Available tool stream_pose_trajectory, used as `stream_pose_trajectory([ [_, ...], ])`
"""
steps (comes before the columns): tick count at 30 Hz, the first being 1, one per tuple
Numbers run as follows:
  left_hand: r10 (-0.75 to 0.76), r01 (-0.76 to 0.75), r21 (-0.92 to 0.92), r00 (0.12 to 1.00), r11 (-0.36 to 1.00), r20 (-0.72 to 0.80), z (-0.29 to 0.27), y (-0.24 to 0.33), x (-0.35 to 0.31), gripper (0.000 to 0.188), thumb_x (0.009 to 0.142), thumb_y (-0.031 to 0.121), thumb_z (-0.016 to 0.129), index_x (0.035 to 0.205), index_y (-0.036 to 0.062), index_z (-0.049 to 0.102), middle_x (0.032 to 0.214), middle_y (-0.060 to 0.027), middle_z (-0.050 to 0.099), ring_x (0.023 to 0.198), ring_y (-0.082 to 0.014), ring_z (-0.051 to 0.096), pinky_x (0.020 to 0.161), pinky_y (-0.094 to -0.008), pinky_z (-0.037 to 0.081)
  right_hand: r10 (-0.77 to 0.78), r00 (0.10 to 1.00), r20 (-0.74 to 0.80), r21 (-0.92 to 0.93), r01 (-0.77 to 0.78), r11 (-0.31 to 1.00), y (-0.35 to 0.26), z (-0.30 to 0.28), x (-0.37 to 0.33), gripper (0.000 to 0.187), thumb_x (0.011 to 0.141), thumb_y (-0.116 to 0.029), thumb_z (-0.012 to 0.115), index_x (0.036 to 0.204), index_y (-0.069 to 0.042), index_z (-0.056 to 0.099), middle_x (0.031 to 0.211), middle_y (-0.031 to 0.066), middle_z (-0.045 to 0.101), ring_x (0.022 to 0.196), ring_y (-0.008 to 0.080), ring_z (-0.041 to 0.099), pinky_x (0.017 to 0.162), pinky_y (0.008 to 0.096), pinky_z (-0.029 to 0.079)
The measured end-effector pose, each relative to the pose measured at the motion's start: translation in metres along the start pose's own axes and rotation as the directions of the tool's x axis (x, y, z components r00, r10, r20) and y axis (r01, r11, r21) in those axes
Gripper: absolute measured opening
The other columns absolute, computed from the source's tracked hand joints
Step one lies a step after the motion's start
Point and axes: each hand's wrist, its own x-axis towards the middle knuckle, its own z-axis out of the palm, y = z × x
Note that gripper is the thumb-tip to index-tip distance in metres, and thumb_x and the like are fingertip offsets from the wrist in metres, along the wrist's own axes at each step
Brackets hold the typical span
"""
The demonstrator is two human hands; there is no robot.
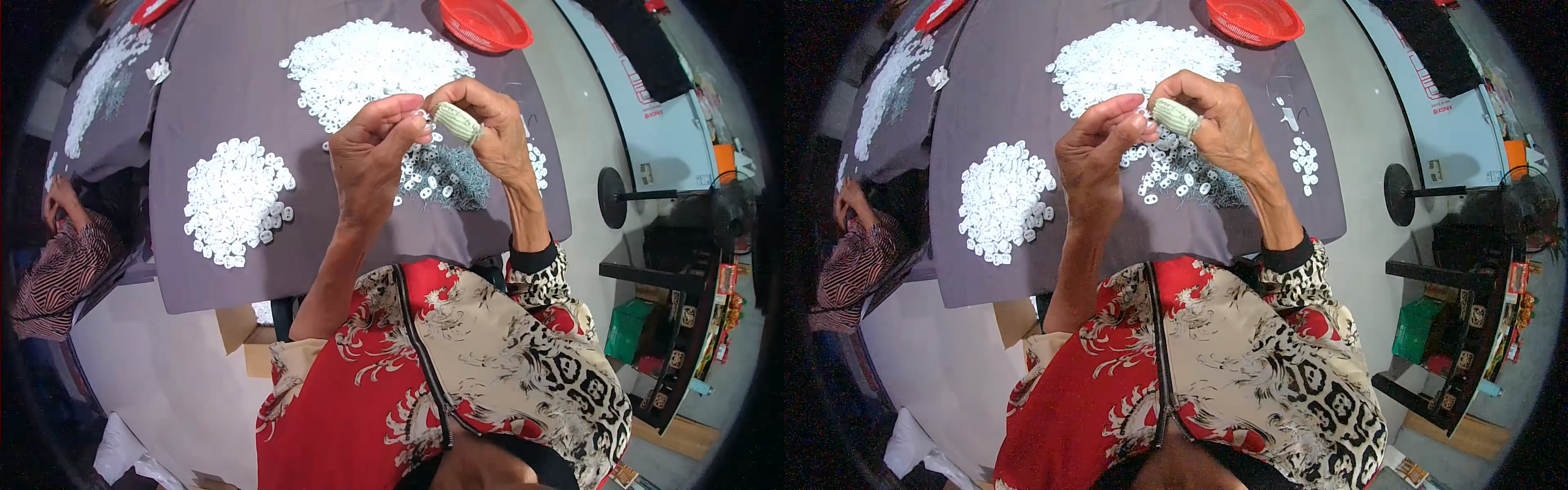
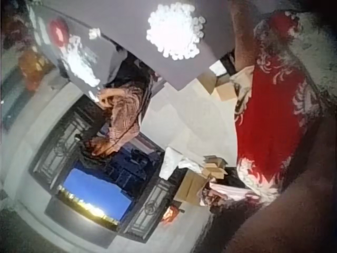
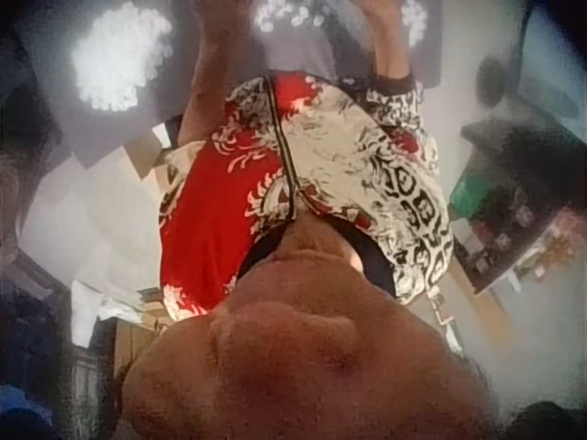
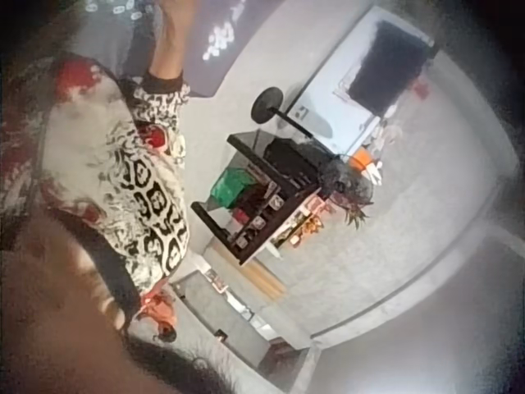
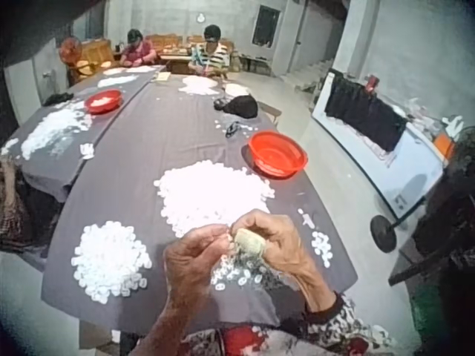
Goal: The person counts small plastic or rubber parts by hand, placing them one by one into a handheld cylindrical holder.
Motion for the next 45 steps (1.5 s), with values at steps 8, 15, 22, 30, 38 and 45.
stream_pose_trajectory([
  [8, -0.045, 0.046, 0.018, 0.999, 0.999, -0.009, -0.001, 0.000, 0.000, 0.024, 0.075, 0.001, 0.061, 0.097, -0.0057, 0.057, 0.076, -0.0084, 0.062, 0.068, -0.0106, 0.059, 0.066, -0.0206, 0.048, 0.007, 1.000, -0.019, 0.056, -0.006, 0.998, 0.003, 0.001, -0.001, 0.009, 0.077, -0.006, 0.056, 0.084, 0.001, 0.055, 0.081, 0.0038, 0.059, 0.076, 0.0100, 0.055, 0.070, 0.0232, 0.045],
  [15, -0.175, 0.175, -0.014, 0.985, 0.984, 0.002, -0.003, -0.003, -0.001, 0.019, 0.077, 0.006, 0.062, 0.092, -0.0050, 0.059, 0.074, -0.0084, 0.061, 0.063, -0.0113, 0.058, 0.059, -0.0224, 0.049, -0.009, 1.000, -0.003, -0.002, 0.009, 1.000, 0.010, -0.004, -0.003, 0.010, 0.080, -0.007, 0.055, 0.085, 0.001, 0.056, 0.082, 0.0043, 0.059, 0.077, 0.0105, 0.056, 0.070, 0.0234, 0.045],
  [22, -0.232, 0.233, -0.015, 0.972, 0.972, 0.025, -0.003, -0.004, -0.001, 0.019, 0.078, 0.009, 0.061, 0.090, -0.0053, 0.059, 0.072, -0.0078, 0.060, 0.062, -0.0115, 0.057, 0.059, -0.0226, 0.049, -0.014, 1.000, 0.023, -0.105, 0.016, 0.994, 0.007, -0.005, -0.005, 0.012, 0.080, -0.008, 0.054, 0.087, 0.001, 0.056, 0.081, 0.0039, 0.059, 0.076, 0.0101, 0.055, 0.070, 0.0229, 0.045],
  [30, -0.230, 0.230, -0.076, 0.973, 0.970, 0.004, 0.000, -0.005, -0.001, 0.021, 0.077, 0.010, 0.063, 0.090, -0.0054, 0.059, 0.071, -0.0080, 0.061, 0.061, -0.0118, 0.057, 0.059, -0.0214, 0.048, -0.030, 1.000, -0.009, -0.017, 0.030, 0.999, 0.005, -0.006, -0.006, 0.015, 0.076, -0.002, 0.052, 0.089, 0.000, 0.058, 0.083, 0.0024, 0.060, 0.077, 0.0095, 0.056, 0.070, 0.0225, 0.044],
  [38, -0.217, 0.217, -0.067, 0.976, 0.974, 0.006, 0.000, -0.007, -0.003, 0.022, 0.077, 0.011, 0.063, 0.091, -0.0061, 0.059, 0.071, -0.0081, 0.060, 0.061, -0.0121, 0.057, 0.059, -0.0220, 0.048, -0.005, 1.000, 0.000, -0.020, 0.005, 1.000, 0.006, -0.006, -0.007, 0.013, 0.076, -0.003, 0.053, 0.088, 0.001, 0.058, 0.082, 0.0033, 0.060, 0.077, 0.0099, 0.056, 0.071, 0.0222, 0.044],
  [45, -0.094, 0.100, -0.078, 0.993, 0.992, 0.078, -0.007, -0.006, 0.002, 0.020, 0.079, 0.011, 0.060, 0.088, -0.0068, 0.059, 0.069, -0.0080, 0.060, 0.062, -0.0132, 0.057, 0.060, -0.0242, 0.049, -0.094, 0.994, 0.057, -0.216, 0.104, 0.971, 0.002, -0.003, 0.004, 0.012, 0.080, -0.007, 0.054, 0.086, 0.002, 0.057, 0.078, 0.0032, 0.058, 0.072, 0.0091, 0.055, 0.065, 0.0214, 0.044],
])
